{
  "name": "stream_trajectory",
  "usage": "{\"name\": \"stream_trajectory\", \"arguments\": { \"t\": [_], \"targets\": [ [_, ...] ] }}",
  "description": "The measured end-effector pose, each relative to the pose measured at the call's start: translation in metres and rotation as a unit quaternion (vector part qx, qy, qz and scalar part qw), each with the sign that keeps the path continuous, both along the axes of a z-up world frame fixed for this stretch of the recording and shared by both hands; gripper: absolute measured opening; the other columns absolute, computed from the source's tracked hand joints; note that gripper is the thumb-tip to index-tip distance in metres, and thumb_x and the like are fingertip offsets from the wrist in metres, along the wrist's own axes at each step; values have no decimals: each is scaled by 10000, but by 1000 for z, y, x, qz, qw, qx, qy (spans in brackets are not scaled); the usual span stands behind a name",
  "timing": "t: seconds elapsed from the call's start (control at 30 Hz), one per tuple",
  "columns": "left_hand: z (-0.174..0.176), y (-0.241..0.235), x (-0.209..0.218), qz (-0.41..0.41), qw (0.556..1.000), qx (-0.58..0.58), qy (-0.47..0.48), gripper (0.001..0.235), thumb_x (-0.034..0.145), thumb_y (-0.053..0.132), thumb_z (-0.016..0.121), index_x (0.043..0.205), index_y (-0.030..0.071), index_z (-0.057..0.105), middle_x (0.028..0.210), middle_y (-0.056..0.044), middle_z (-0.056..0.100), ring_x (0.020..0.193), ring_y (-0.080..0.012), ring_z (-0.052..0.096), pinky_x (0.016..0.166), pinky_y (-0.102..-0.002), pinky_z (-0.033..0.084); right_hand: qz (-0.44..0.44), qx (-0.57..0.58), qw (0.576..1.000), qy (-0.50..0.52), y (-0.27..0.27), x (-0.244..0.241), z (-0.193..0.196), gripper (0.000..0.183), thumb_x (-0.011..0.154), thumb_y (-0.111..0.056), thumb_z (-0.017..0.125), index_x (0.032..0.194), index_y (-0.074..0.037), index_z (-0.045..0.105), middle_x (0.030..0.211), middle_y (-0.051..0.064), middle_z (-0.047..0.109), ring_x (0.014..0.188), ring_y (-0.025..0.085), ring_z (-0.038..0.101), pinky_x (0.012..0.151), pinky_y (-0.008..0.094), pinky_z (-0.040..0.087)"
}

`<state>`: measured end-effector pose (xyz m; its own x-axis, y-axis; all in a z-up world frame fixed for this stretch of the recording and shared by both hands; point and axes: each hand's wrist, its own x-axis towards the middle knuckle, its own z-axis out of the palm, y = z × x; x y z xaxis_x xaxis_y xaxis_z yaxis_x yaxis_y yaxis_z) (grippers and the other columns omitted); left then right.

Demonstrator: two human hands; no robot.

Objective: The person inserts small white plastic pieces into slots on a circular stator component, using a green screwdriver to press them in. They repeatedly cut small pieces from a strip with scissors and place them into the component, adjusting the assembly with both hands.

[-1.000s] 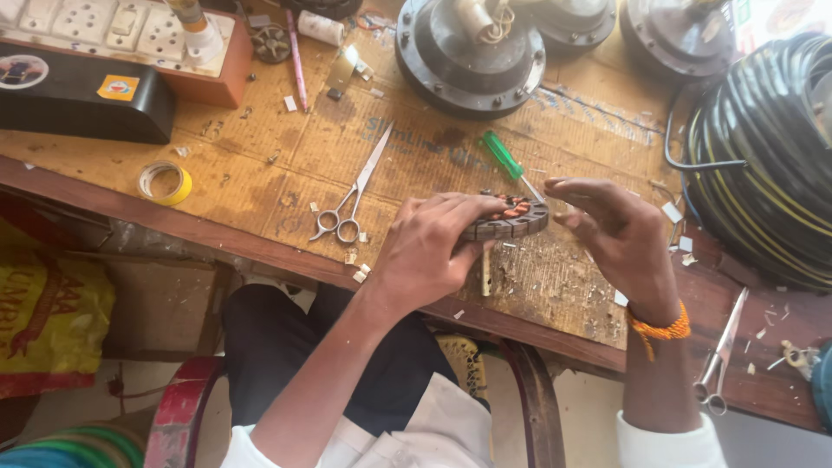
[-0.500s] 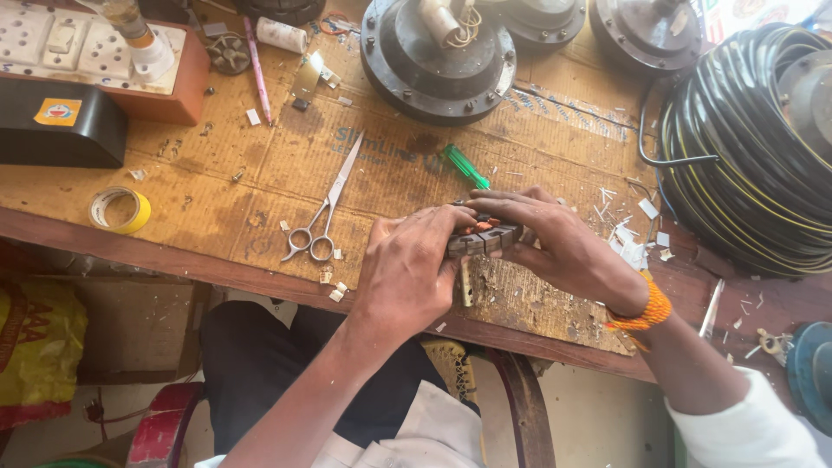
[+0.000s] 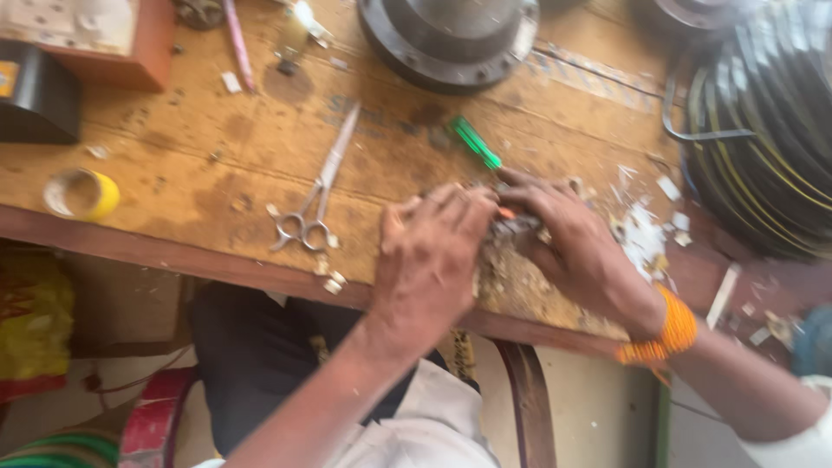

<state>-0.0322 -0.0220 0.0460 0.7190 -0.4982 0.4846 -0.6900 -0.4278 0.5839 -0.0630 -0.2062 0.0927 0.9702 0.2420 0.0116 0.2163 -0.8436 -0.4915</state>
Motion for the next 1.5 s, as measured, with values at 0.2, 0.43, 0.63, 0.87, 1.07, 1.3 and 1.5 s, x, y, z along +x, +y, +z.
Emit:
{"name": "stream_trajectory", "arguments": {
  "t": [0.2,0.43,0.63,0.87,1.07,1.3,1.5],
  "targets": [
    [-20,7,11,-80,996,7,-41,761,745,340,844,1394,149,496,1343,-91,618,1320,-330,496,1055,-499,369,-114,41,981,-149,-29,-73,-11,585,839,-3,718,1403,-58,571,1569,210,470,1410,333,524,1051,397,539],
    [-28,34,17,-96,993,-32,-67,800,877,528,780,1494,174,414,1562,-107,430,1509,-307,330,1286,-488,286,-518,74,852,23,-90,-177,-28,202,1007,-171,642,1169,-111,747,973,13,775,716,100,649,553,328,513],
    [-31,46,17,-89,993,-74,-39,661,967,577,663,1438,148,490,1534,-99,443,1494,-313,348,1264,-494,272,-409,-29,910,-61,-119,-182,-56,230,1001,-217,677,1150,-62,757,1005,80,778,832,133,736,723,315,574],
    [-29,62,-1,-27,991,-129,-3,533,1042,577,521,1314,131,630,1407,-99,632,1272,-238,528,1098,-435,380,-460,-47,887,-6,-132,-150,-79,336,833,-291,830,1022,-26,746,948,99,749,772,170,694,693,340,557],
    [-13,63,-46,-118,970,-175,123,316,1002,392,638,1080,98,721,1050,-82,733,956,-217,726,824,-352,595,-498,134,857,11,-127,-154,-68,268,946,-199,722,1148,-26,760,911,54,743,763,102,635,690,265,523],
    [-24,-11,-83,-219,945,-94,223,333,897,231,740,1190,87,674,1072,-112,718,943,-270,722,839,-407,576,-422,168,888,-74,-79,-164,-37,478,949,-65,686,1418,-51,598,969,52,748,815,77,658,744,235,561],
    [-19,-58,-102,-238,899,-231,287,331,902,-8,669,1223,73,656,1097,-133,683,933,-287,739,789,-368,605,-304,116,931,-166,-19,-183,-32,676,836,13,745,1460,-48,490,956,55,786,811,90,750,697,224,608]
  ]
}}
